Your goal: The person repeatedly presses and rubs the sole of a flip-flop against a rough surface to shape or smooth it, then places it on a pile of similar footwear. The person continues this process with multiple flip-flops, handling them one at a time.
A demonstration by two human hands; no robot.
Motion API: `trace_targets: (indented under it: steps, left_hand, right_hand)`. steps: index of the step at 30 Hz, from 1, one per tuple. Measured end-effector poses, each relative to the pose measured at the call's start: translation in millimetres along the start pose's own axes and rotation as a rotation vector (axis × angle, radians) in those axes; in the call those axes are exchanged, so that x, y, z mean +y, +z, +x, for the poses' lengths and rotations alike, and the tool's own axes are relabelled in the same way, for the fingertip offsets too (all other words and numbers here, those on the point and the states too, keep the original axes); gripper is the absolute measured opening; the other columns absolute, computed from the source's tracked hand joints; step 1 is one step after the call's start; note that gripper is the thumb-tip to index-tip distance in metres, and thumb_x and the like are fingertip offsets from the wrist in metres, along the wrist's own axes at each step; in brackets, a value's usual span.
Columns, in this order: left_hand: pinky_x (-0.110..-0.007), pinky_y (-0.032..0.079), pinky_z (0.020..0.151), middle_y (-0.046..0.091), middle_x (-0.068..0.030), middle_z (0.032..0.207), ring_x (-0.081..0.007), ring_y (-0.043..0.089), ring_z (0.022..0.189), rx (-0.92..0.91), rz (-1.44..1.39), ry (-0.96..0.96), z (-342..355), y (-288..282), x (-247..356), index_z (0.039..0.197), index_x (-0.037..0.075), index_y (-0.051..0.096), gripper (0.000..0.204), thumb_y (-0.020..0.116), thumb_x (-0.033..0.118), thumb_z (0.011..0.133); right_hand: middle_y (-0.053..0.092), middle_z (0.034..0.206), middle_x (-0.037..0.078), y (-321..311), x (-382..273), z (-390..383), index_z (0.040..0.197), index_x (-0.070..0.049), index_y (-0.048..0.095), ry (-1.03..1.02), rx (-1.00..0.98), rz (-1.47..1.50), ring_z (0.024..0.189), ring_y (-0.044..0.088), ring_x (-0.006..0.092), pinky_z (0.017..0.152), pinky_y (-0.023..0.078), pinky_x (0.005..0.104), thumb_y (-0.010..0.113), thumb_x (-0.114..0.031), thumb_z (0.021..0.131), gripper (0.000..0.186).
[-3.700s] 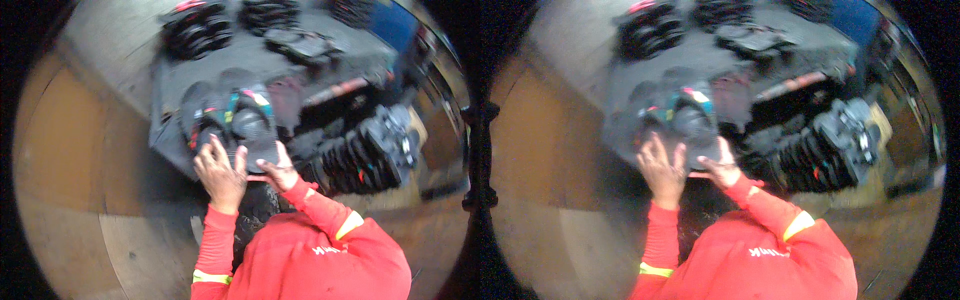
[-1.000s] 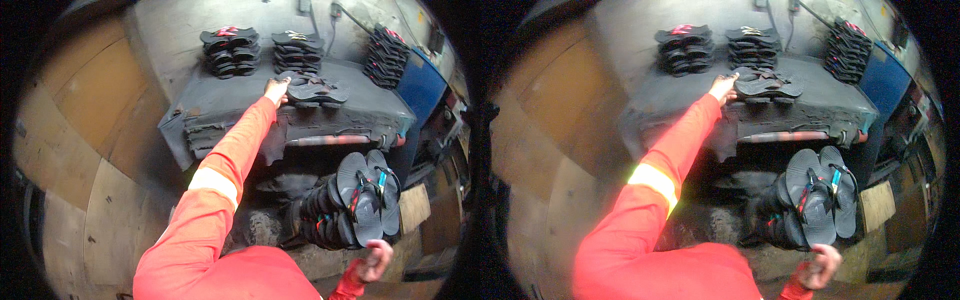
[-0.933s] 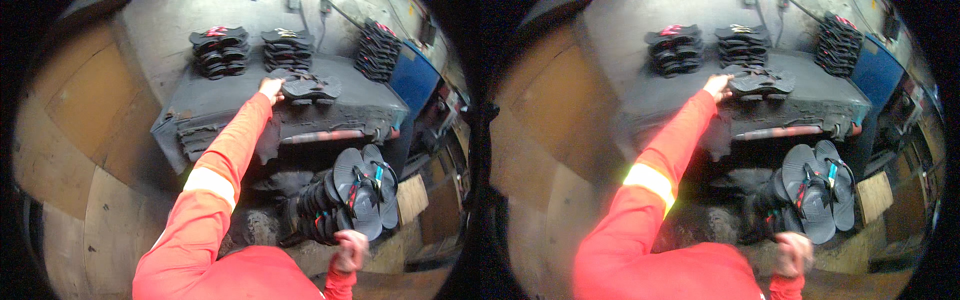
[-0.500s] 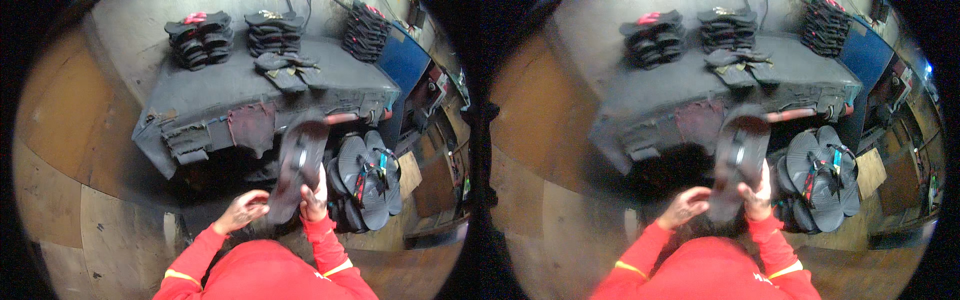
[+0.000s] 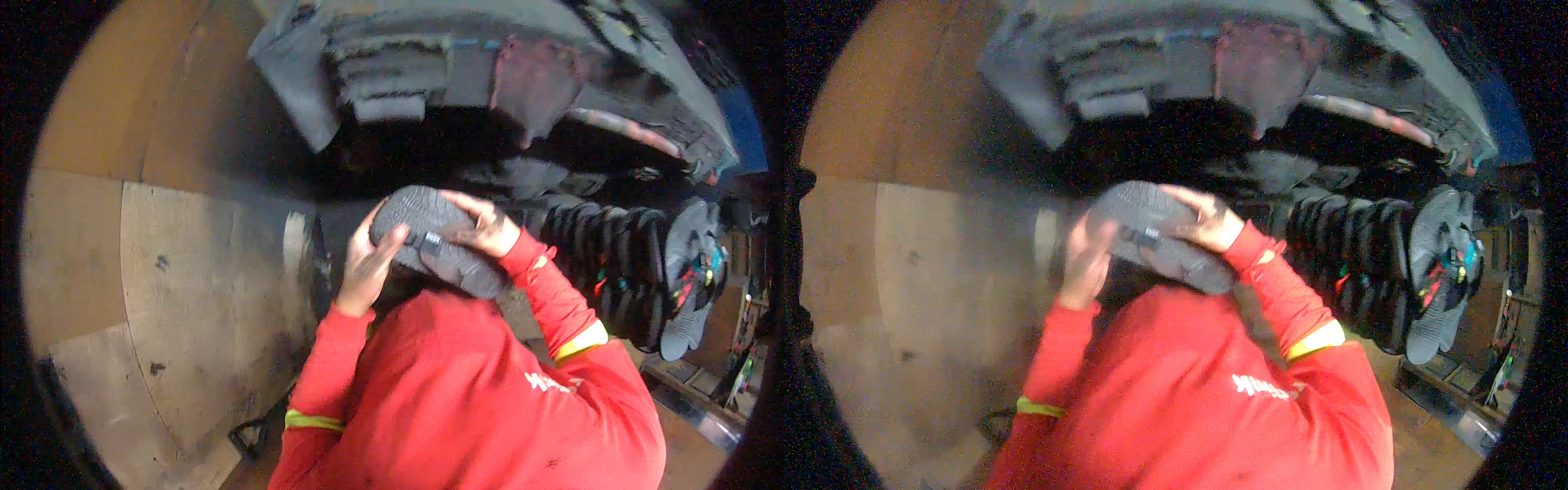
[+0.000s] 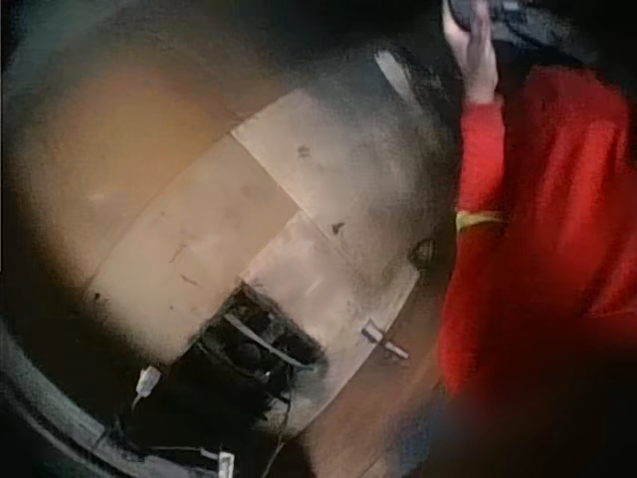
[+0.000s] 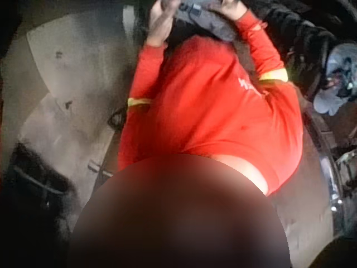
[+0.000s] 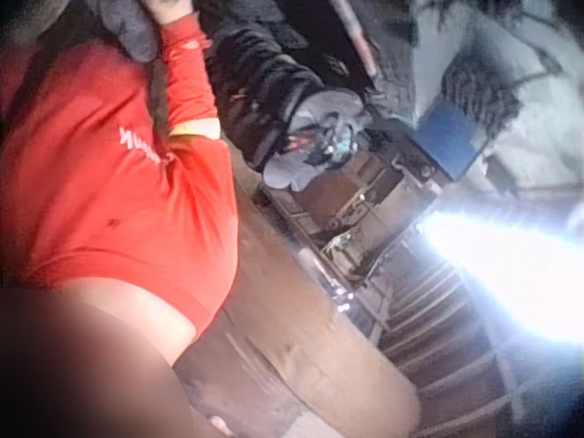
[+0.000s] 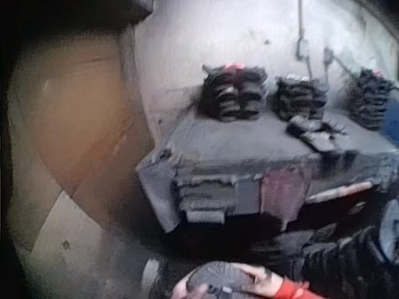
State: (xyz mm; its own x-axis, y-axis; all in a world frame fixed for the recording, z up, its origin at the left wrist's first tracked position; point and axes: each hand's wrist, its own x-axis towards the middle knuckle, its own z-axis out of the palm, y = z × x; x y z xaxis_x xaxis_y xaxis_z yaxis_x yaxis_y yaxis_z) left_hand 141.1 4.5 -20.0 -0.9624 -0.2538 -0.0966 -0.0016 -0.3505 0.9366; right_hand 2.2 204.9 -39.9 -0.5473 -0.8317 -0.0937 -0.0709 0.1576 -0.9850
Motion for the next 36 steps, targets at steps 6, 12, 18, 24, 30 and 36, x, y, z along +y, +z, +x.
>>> trace_targets:
  steps: [6,12,18,24,30,36]
  left_hand:
    - [-0.027,0.050,0.082,0.072,-0.0084,0.102,-0.0103,0.062,0.092,0.248,0.349,0.040,33.0,-3.7,-7.7,0.119,-0.005,0.065,0.043,0.073,0.029,0.092]
    - [-0.032,0.053,0.081,0.073,-0.0181,0.103,-0.0182,0.070,0.093,0.351,0.551,0.238,76.0,-4.2,-16.3,0.121,-0.002,0.065,0.037,0.071,0.020,0.091]
    - [-0.034,0.055,0.069,0.071,-0.0196,0.087,-0.0285,0.073,0.079,0.367,0.682,0.311,121.9,-9.0,-9.0,0.106,0.000,0.069,0.027,0.072,0.020,0.089]
    - [-0.031,0.054,0.072,0.075,-0.0110,0.092,-0.0182,0.070,0.079,0.265,0.949,0.125,138.7,-7.8,10.5,0.106,0.005,0.073,0.023,0.069,0.023,0.093]
    - [-0.043,0.052,0.062,0.069,-0.0212,0.079,-0.0389,0.069,0.075,0.371,0.944,-0.053,149.9,-7.3,-7.8,0.090,0.005,0.072,0.039,0.069,0.044,0.089]
    - [-0.040,0.054,0.071,0.071,-0.0209,0.090,-0.0373,0.070,0.085,0.396,0.756,0.046,150.7,-11.6,-26.7,0.104,0.003,0.070,0.031,0.070,0.031,0.091]
  right_hand:
    - [0.011,0.161,0.028,39.1,1.6,25.6,0.158,-0.010,0.015,-0.319,-0.011,-0.588,0.150,0.013,0.0451,0.118,0.022,0.0552,0.087,-0.037,0.065,0.121]
    - [0.013,0.163,0.022,75.5,35.8,69.3,0.157,-0.013,0.023,-0.368,0.356,-0.819,0.149,0.017,0.0451,0.112,0.026,0.0640,0.081,-0.030,0.072,0.104]
    - [0.017,0.162,0.024,57.7,47.3,109.5,0.147,-0.006,0.041,-0.394,0.304,-0.554,0.147,0.023,0.0441,0.117,0.029,0.0507,0.078,-0.017,0.074,0.083]
    - [0.023,0.156,0.030,46.0,26.6,111.6,0.136,0.003,0.051,-0.108,0.187,-0.368,0.143,0.031,0.0413,0.118,0.032,0.0391,0.079,-0.020,0.075,0.071]
    - [0.039,0.150,0.026,29.7,25.9,117.2,0.136,-0.005,0.053,-0.091,0.161,-0.439,0.134,0.047,0.0385,0.103,0.047,0.0415,0.083,-0.024,0.074,0.071]
    - [0.029,0.155,0.029,19.7,39.3,122.8,0.141,-0.001,0.048,-0.174,0.120,-0.559,0.143,0.032,0.0424,0.118,0.031,0.0453,0.079,-0.019,0.074,0.076]
